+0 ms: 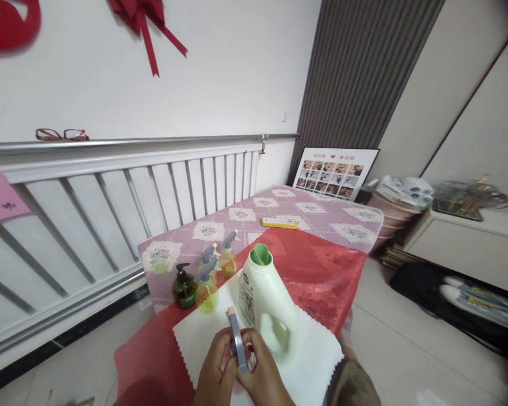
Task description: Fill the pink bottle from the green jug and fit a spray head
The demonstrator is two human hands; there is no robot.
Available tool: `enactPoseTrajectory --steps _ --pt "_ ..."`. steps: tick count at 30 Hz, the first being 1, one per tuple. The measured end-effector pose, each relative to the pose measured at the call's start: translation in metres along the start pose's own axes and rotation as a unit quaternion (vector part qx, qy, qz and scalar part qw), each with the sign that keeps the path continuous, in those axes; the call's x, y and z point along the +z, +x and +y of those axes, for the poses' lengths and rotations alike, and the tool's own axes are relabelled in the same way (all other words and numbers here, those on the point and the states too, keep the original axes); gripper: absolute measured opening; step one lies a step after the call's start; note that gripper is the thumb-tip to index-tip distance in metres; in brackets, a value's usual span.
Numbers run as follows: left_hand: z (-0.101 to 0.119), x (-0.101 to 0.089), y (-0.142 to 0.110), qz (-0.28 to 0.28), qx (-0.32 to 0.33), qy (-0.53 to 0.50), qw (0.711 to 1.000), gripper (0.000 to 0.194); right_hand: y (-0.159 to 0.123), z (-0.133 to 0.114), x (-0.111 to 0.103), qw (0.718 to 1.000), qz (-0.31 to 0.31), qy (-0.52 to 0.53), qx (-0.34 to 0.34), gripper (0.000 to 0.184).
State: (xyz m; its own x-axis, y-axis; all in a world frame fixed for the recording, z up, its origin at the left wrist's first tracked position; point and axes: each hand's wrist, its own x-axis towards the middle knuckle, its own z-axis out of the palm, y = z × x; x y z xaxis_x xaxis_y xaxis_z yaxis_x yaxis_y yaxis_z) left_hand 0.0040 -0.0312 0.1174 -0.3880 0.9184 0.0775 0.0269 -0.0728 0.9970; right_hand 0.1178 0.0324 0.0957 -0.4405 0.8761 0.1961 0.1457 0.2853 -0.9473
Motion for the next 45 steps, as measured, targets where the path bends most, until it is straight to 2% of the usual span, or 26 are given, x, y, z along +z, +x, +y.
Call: enactPoseTrajectory --steps 2,3,9,12,15,18,20,22,25,27,30,35,41,45 --pt "0.000 -0.005 0.002 -0.042 0.003 0.021 0.999 0.037 0.001 -0.003 -0.001 1.000 0.000 -0.003 0.001 0.018" --pt "0.000 -0.005 0.002 -0.044 0.001 0.021 0.999 0.037 0.001 -0.004 -0.001 1.000 0.000 -0.004 0.001 0.019" --pt "0.011 0.018 -0.003 0.068 -0.081 -0.040 0.994 0.038 0.000 -0.004 0.001 0.999 -0.006 0.044 0.023 0.024" --pt "0.014 0.023 -0.002 0.097 -0.080 -0.048 0.991 0.029 0.000 -0.004 0.000 0.998 -0.016 0.049 0.021 0.022" --pt "0.013 0.012 0.002 0.056 -0.049 -0.045 0.996 0.030 0.000 -0.003 -0.003 0.999 -0.016 0.029 0.010 0.019" --pt "0.009 -0.005 0.006 -0.036 -0.034 -0.005 0.999 0.038 0.000 0.000 -0.002 0.999 -0.006 0.032 0.004 0.021" --pt "0.006 -0.010 0.006 -0.072 -0.031 0.012 0.997 0.040 0.000 0.001 0.000 0.999 -0.004 0.049 0.001 0.022" --pt "0.006 -0.007 0.004 -0.050 -0.046 0.005 0.998 0.043 0.000 0.001 0.001 0.998 -0.001 0.062 0.004 0.024" --pt "0.008 0.008 0.000 0.017 -0.089 -0.021 0.996 0.046 0.000 0.001 0.001 0.998 -0.003 0.066 0.019 0.026" --pt "0.011 0.015 -0.001 0.033 -0.101 -0.032 0.994 0.040 0.000 0.000 -0.001 0.998 -0.013 0.060 0.016 0.023" --pt "0.013 0.014 0.000 0.009 -0.077 -0.028 0.997 0.029 0.000 -0.001 -0.002 0.998 -0.014 0.053 0.008 0.020" --pt "0.009 -0.004 0.002 -0.061 -0.025 0.006 0.998 0.028 0.001 -0.004 -0.001 0.999 -0.003 0.051 0.012 0.022" --pt "0.002 0.000 0.000 -0.020 -0.063 0.032 0.997 0.036 0.001 -0.002 0.000 0.999 -0.009 0.048 0.014 0.022" --pt "0.005 0.000 0.005 -0.077 -0.042 0.010 0.996 0.028 0.000 0.007 0.002 0.999 -0.003 0.043 -0.008 0.020"
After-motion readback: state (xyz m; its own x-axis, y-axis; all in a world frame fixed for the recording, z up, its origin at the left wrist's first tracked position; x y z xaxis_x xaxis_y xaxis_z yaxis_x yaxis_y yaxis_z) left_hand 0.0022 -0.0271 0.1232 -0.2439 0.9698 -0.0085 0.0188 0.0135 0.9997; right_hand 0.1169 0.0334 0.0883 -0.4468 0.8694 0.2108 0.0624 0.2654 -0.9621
